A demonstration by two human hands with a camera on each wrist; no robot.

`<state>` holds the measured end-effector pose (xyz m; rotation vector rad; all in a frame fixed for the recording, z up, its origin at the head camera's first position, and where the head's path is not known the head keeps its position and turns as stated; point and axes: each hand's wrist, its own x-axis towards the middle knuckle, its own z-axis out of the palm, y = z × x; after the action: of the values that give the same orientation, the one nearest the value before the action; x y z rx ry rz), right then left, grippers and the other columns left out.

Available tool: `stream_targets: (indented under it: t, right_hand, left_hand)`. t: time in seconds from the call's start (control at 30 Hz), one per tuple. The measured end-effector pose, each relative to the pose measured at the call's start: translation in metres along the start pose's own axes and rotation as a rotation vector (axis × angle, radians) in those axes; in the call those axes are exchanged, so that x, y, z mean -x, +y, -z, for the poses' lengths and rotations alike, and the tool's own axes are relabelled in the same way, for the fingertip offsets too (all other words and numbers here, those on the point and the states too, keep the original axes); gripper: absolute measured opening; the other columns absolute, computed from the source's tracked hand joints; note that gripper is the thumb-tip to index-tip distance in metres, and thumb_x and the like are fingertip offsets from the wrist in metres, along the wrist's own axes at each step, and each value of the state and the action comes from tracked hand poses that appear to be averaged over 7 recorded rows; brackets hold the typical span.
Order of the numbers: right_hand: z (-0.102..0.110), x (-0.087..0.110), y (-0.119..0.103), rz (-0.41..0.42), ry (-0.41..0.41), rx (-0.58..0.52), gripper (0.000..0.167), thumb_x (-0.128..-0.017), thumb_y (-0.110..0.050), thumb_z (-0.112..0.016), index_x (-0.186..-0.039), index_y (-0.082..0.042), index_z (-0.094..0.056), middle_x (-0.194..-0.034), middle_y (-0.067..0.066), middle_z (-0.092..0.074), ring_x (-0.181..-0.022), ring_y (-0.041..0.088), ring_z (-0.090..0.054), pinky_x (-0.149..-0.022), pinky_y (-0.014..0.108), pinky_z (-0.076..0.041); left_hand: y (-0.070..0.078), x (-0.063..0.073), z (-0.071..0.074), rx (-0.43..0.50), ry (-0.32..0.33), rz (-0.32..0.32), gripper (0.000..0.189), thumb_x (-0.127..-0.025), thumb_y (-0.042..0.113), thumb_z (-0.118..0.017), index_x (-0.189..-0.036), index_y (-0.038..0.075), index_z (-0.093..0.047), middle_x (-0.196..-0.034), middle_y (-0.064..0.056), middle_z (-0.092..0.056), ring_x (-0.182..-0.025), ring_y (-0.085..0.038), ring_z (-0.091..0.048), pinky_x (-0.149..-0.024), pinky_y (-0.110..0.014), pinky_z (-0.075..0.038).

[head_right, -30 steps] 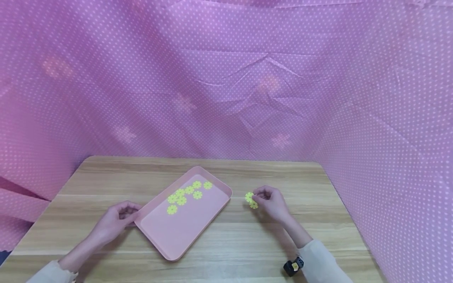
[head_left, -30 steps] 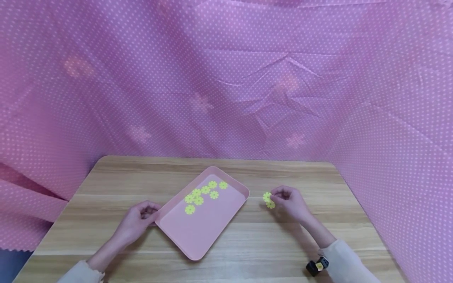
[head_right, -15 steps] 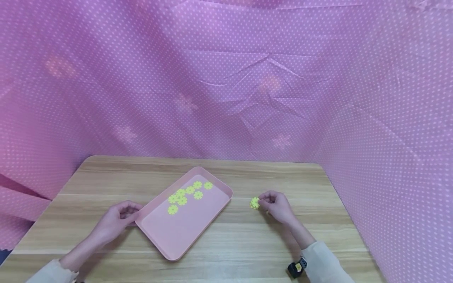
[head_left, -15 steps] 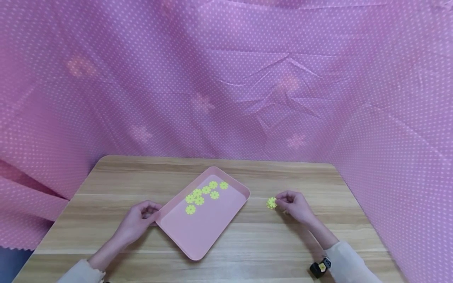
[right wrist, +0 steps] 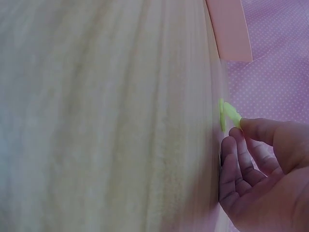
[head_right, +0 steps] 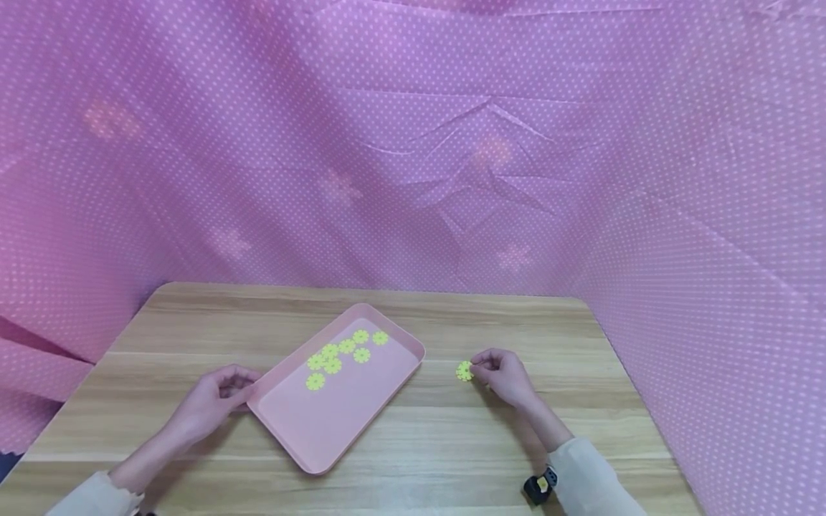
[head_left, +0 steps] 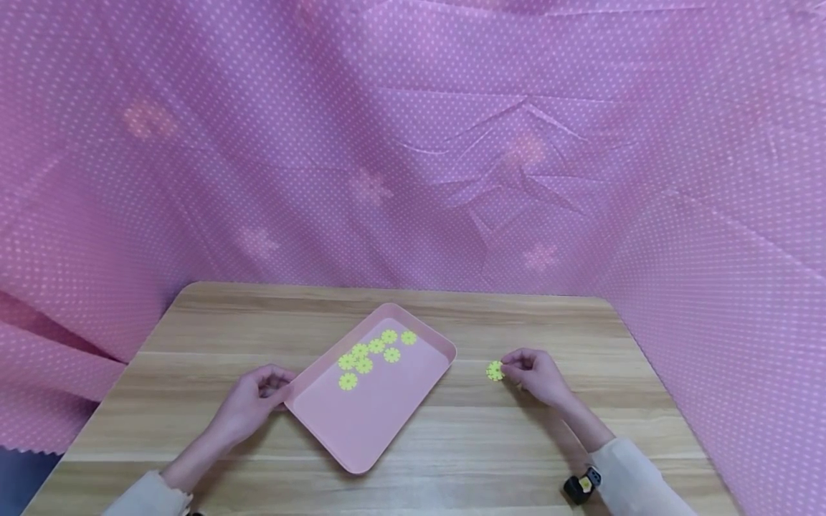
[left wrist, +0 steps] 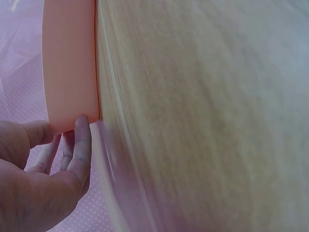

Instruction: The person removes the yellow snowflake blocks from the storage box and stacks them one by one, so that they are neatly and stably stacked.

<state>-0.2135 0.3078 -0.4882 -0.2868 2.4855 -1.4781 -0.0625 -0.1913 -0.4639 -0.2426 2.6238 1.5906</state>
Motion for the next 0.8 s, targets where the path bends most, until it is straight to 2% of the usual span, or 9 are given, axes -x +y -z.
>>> stream_targets:
  t: [0.2,0.5,0.8]
  right_hand:
    - [0.0000,0.0015,-0.0010,-0.004,-0.003,0.045,0.020,-0.097,-0.007,-0.072,-0.111,0.009,-0.071,-0.083,0.010,-0.070,-0.065,0.007,-0.056,-0.052,0.018,-0.051]
    - [-0.0022,0.0002,-0.0042,-0.028,-0.004,0.046,0.020,-0.097,-0.006,-0.071,-0.110,0.009,-0.071,-0.078,0.004,-0.067,-0.063,0.008,-0.056,-0.051,0.018,-0.050]
    - [-0.0037,-0.0005,-0.0055,-0.024,-0.011,0.069,0.020,-0.097,-0.006,-0.071,-0.109,0.009,-0.071,-0.079,0.005,-0.068,-0.062,0.009,-0.056,-0.051,0.018,-0.049]
  left_hand:
    - [0.0007,0.0021,-0.0005,0.010,-0.004,0.002,0.024,-0.101,0.002,-0.066,-0.123,-0.006,-0.066,-0.110,-0.018,-0.070,-0.089,-0.010,-0.067,-0.079,-0.020,-0.067]
    - [0.0006,0.0021,-0.0004,0.007,-0.003,0.002,0.024,-0.101,0.003,-0.066,-0.123,-0.006,-0.066,-0.110,-0.018,-0.070,-0.089,-0.011,-0.067,-0.078,-0.021,-0.067]
    - [0.0008,0.0014,0.0003,0.006,-0.004,0.013,0.025,-0.101,0.004,-0.066,-0.124,-0.006,-0.065,-0.112,-0.018,-0.070,-0.091,-0.012,-0.068,-0.079,-0.021,-0.067]
